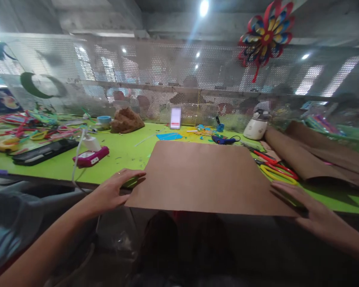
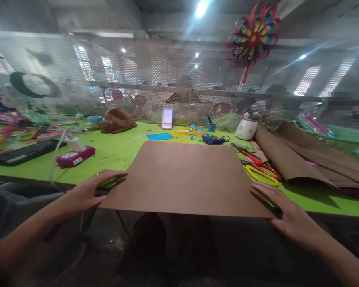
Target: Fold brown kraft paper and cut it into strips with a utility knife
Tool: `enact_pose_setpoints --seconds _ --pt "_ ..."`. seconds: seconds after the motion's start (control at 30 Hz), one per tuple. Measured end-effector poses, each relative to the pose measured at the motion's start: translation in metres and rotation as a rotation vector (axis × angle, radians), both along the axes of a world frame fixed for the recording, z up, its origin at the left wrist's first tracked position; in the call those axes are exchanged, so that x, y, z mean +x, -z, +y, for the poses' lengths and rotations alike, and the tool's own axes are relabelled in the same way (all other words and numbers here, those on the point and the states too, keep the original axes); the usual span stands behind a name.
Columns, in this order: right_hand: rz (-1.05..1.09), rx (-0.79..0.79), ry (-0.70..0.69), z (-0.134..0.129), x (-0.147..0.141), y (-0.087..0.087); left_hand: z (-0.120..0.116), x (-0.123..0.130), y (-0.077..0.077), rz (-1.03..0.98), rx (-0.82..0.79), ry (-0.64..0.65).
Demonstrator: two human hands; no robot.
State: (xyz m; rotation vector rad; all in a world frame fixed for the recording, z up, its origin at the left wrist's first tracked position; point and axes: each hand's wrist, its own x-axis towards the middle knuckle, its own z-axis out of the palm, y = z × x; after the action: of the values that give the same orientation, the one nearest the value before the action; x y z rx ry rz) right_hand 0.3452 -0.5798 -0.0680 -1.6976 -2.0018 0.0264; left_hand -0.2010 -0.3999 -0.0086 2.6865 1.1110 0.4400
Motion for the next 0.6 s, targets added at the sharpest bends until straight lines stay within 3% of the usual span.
enact_pose_setpoints --seconds 0.27,0.5,0.6 --pt "-0.007 -0.061 0.036 -0.003 -0.013 -0.011 0.01 -0.002 0.008 0.036 0.109 -0.031" --pt "0.062 -0.073 0.084 -0.005 -0.016 -0.017 0.045 -0.026 0.039 -0.031 0.066 -0.116" --pt "0.07 -0.083 0.048 -0.003 -0.017 -0.021 0.048 -0.03 0.044 -0.075 0.043 -0.129"
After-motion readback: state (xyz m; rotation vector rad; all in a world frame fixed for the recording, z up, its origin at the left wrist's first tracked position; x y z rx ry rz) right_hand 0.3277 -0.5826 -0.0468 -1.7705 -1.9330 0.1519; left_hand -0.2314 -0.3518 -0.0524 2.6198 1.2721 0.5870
